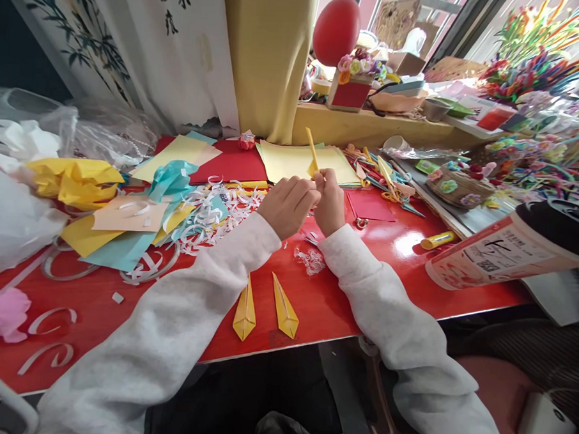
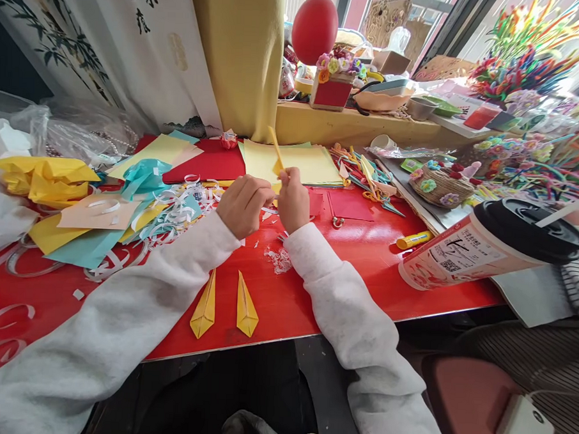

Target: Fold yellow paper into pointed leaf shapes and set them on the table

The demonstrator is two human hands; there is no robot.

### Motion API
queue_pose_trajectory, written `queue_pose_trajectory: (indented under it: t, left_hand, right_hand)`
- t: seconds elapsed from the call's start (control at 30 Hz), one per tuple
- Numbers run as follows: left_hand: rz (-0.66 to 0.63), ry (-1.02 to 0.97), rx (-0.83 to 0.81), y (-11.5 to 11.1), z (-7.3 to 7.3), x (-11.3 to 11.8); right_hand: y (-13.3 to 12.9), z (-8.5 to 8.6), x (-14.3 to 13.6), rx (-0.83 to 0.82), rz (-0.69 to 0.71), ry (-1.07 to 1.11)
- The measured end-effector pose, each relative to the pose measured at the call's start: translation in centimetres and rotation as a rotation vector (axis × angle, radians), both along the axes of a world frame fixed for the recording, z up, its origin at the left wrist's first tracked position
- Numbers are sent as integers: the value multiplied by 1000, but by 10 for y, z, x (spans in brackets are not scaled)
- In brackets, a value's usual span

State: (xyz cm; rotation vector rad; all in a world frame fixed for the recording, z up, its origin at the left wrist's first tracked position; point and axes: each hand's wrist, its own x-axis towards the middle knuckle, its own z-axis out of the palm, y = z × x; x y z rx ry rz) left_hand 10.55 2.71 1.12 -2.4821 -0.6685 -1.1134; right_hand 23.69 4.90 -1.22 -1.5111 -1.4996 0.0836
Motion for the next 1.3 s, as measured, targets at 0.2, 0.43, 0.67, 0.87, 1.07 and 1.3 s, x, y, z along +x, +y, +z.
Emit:
queue_pose_trajectory:
  t: [0.2, 0.43, 0.67, 0.87, 1.07, 1.3]
  left_hand:
    - [-202, -425, -329, 3, 41, -7]
    - [-363, -500, -760, 37, 30, -23]
    - [-402, -545, -849, 36, 23, -20]
    - [-407, -536, -864, 35, 20, -19]
    - [-383, -517, -859, 35, 18, -18]
    - [-371, -526, -883, 35, 17, -16]
  right_hand:
    - [6, 3, 22, 50, -159, 17]
    - [-14, 6, -8, 38, -75, -159]
    - [-19, 5, -10, 42, -73, -215]
    - [-22, 7, -12, 34, -98, -240]
    - [-23, 7, -11, -8, -107, -257]
    - [-24, 8, -11, -16, -123, -292]
